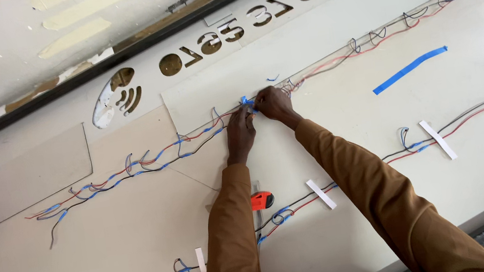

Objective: The person secures a bundle of multicolored wires to a white board using blue tape. They repeatedly tear off pieces of tape and press them over the wires to hold them in place.

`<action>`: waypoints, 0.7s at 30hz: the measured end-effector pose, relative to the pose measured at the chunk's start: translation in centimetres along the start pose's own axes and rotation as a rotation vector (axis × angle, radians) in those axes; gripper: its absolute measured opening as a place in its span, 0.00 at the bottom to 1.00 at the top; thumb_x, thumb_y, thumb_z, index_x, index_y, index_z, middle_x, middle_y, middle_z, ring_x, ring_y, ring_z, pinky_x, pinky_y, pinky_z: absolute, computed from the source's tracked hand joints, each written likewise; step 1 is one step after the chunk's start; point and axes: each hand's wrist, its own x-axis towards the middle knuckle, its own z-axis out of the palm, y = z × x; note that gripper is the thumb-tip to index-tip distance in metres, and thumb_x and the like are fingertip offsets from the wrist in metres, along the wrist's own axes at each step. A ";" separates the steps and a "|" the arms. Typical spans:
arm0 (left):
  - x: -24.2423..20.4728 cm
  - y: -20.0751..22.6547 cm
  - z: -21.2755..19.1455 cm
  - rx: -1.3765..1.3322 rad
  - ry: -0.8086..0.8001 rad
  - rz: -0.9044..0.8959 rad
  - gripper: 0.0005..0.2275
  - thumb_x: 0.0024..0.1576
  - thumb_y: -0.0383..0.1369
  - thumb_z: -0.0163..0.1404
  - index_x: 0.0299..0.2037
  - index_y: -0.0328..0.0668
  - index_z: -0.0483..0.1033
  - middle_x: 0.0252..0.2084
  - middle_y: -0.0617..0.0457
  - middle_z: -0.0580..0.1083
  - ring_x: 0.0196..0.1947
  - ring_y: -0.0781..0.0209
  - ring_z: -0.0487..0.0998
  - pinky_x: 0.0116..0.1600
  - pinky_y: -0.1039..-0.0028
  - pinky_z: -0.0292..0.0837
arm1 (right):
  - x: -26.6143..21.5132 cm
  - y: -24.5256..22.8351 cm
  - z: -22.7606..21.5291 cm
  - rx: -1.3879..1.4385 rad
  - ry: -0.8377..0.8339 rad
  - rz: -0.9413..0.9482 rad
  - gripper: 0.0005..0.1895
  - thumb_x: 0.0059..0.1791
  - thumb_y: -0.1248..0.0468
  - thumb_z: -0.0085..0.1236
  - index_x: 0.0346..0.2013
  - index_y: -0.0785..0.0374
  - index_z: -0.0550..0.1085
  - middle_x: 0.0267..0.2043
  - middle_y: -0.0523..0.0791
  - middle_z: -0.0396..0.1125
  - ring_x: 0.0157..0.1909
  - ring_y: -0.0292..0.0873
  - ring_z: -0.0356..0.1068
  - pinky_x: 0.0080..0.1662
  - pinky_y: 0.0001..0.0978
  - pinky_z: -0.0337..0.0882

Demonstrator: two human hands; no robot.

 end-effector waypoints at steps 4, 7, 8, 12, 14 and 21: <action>0.3 -0.5 0.4 0.062 -0.030 0.088 0.10 0.71 0.20 0.51 0.58 0.36 0.81 0.40 0.44 0.81 0.51 0.45 0.85 0.64 0.57 0.79 | 0.4 1.0 -0.1 0.090 0.010 -0.001 0.09 0.51 0.53 0.65 0.39 0.48 0.88 0.35 0.47 0.82 0.45 0.59 0.83 0.50 0.57 0.80; 0.2 -0.8 0.3 0.083 -0.061 0.123 0.08 0.68 0.17 0.52 0.53 0.32 0.82 0.41 0.42 0.81 0.53 0.43 0.84 0.67 0.55 0.77 | 0.0 1.5 -0.5 0.237 -0.015 0.019 0.13 0.58 0.55 0.58 0.57 0.47 0.83 0.30 0.39 0.82 0.45 0.48 0.83 0.53 0.49 0.78; 0.3 -1.0 0.2 0.018 -0.105 0.080 0.07 0.70 0.19 0.49 0.52 0.35 0.79 0.40 0.44 0.78 0.52 0.44 0.82 0.67 0.54 0.74 | -0.2 1.7 -1.0 0.374 -0.086 -0.070 0.16 0.58 0.60 0.58 0.60 0.52 0.77 0.32 0.44 0.81 0.40 0.45 0.81 0.47 0.42 0.79; 0.2 -1.6 -0.7 -0.088 -0.235 -0.003 0.05 0.71 0.21 0.47 0.51 0.38 0.75 0.41 0.46 0.75 0.53 0.43 0.79 0.70 0.52 0.69 | -1.3 2.6 -2.6 0.267 -0.287 -0.210 0.22 0.55 0.68 0.50 0.65 0.58 0.69 0.40 0.51 0.83 0.43 0.50 0.83 0.52 0.47 0.77; 0.3 -1.1 -1.0 -0.080 -0.250 0.004 0.04 0.71 0.22 0.47 0.50 0.39 0.74 0.40 0.46 0.74 0.52 0.43 0.78 0.69 0.51 0.68 | -1.2 2.1 -2.7 0.184 -0.247 -0.289 0.21 0.57 0.69 0.50 0.65 0.58 0.67 0.43 0.56 0.82 0.49 0.61 0.81 0.55 0.59 0.74; 1.4 -0.8 -1.7 -0.006 -0.437 -0.094 0.06 0.71 0.24 0.49 0.53 0.39 0.77 0.45 0.44 0.74 0.56 0.42 0.76 0.74 0.51 0.63 | -0.4 0.5 -3.0 0.247 -0.248 -0.449 0.31 0.57 0.73 0.42 0.76 0.54 0.58 0.80 0.66 0.60 0.79 0.77 0.59 0.73 0.78 0.60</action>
